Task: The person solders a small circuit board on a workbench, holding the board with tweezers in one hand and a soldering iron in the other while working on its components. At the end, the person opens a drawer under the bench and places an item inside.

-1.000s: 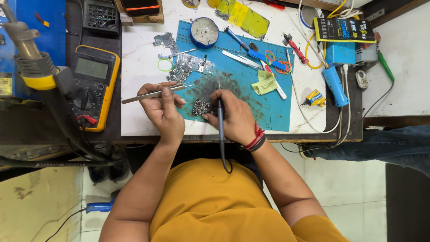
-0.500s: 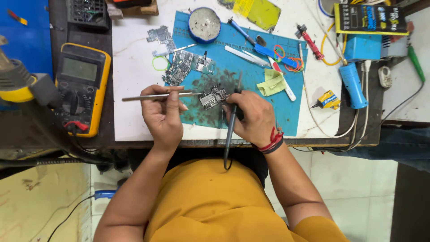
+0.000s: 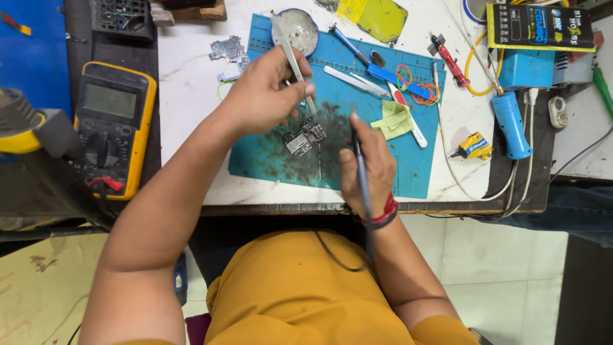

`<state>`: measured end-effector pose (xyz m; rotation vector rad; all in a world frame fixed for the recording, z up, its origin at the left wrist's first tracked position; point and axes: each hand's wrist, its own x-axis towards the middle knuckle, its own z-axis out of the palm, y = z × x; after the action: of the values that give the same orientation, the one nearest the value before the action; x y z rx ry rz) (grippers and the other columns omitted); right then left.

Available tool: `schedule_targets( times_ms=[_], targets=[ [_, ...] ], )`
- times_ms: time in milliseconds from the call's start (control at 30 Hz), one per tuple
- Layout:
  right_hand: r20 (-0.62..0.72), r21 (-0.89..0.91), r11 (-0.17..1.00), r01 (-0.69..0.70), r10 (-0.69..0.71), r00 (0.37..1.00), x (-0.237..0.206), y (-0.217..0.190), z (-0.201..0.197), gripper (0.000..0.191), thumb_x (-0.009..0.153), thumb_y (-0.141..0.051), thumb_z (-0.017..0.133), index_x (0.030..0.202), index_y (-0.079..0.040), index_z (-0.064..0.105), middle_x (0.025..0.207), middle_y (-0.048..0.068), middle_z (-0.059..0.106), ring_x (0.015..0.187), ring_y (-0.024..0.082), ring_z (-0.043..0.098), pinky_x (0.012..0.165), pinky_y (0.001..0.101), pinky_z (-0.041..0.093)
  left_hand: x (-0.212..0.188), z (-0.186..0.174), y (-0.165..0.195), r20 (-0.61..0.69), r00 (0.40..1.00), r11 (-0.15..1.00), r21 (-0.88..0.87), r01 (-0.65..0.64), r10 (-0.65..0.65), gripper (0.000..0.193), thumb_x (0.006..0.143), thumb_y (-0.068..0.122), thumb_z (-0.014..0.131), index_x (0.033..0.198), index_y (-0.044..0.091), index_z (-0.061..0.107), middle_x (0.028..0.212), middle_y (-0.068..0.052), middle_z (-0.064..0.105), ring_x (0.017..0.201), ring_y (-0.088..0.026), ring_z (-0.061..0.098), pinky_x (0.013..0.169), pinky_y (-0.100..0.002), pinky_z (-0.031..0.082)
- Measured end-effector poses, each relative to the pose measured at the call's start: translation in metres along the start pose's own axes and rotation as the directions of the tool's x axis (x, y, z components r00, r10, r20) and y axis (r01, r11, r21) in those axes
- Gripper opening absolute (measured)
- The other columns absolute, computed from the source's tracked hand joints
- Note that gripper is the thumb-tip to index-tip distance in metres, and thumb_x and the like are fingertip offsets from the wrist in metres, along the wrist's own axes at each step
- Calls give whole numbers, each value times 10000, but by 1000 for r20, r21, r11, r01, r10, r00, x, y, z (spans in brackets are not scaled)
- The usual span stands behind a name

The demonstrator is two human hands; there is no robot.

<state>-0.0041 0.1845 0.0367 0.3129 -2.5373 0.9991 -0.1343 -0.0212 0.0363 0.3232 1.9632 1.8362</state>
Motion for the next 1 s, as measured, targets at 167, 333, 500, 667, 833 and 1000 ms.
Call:
schedule_targets(
  times_ms=[167, 333, 500, 667, 833, 1000],
  targets=[
    [55, 373, 874, -311, 314, 948, -32, 2, -9, 249, 1036, -100, 609, 1250, 4, 683, 954, 83, 707, 805, 124, 655, 738, 259, 525, -3, 1, -12, 170, 985, 999, -12, 37, -35, 217, 963, 82, 679, 1123, 52, 535, 856, -20, 675, 572, -77, 603, 463, -249, 473],
    [96, 449, 798, -402, 404, 910, -50, -6, -5, 137, 952, -22, 733, 1078, 12, 690, 862, 46, 681, 757, 45, 592, 676, 211, 473, -8, 5, -18, 185, 979, 995, -38, 93, -84, 179, 976, 74, 656, 1104, 52, 532, 834, -47, 657, 547, -82, 583, 440, -250, 432],
    [117, 394, 862, -320, 298, 947, -43, -4, -1, 112, 900, -1, 760, 941, -1, 657, 785, 25, 691, 673, 42, 602, 612, 204, 466, -12, 4, -11, 228, 973, 999, -1, 41, -40, 182, 940, 43, 679, 1060, 47, 543, 846, -37, 691, 568, -77, 599, 495, -250, 478],
    [118, 372, 874, -313, 290, 950, -43, -7, -3, 111, 875, 18, 759, 896, 0, 651, 735, 22, 648, 631, 39, 565, 581, 208, 428, -16, 6, -6, 237, 971, 998, 60, -24, 9, 163, 927, 41, 691, 1029, 43, 563, 786, -31, 694, 562, -83, 597, 512, -264, 468],
    [133, 366, 869, -332, 305, 943, -43, -13, -5, 98, 878, 27, 757, 893, 5, 663, 735, 25, 663, 629, 41, 596, 575, 211, 448, -19, 6, -3, 245, 969, 994, 112, -17, -11, 157, 909, 37, 702, 1006, 47, 578, 768, -31, 704, 560, -90, 610, 510, -269, 476],
    [141, 373, 870, -323, 291, 946, -38, -18, -5, 101, 870, 31, 768, 899, 14, 673, 763, 45, 676, 640, 55, 607, 576, 216, 457, -20, 5, -1, 249, 968, 990, 124, -65, 33, 157, 914, 43, 699, 1001, 52, 569, 766, -29, 715, 575, -95, 623, 529, -270, 478]
  ],
)
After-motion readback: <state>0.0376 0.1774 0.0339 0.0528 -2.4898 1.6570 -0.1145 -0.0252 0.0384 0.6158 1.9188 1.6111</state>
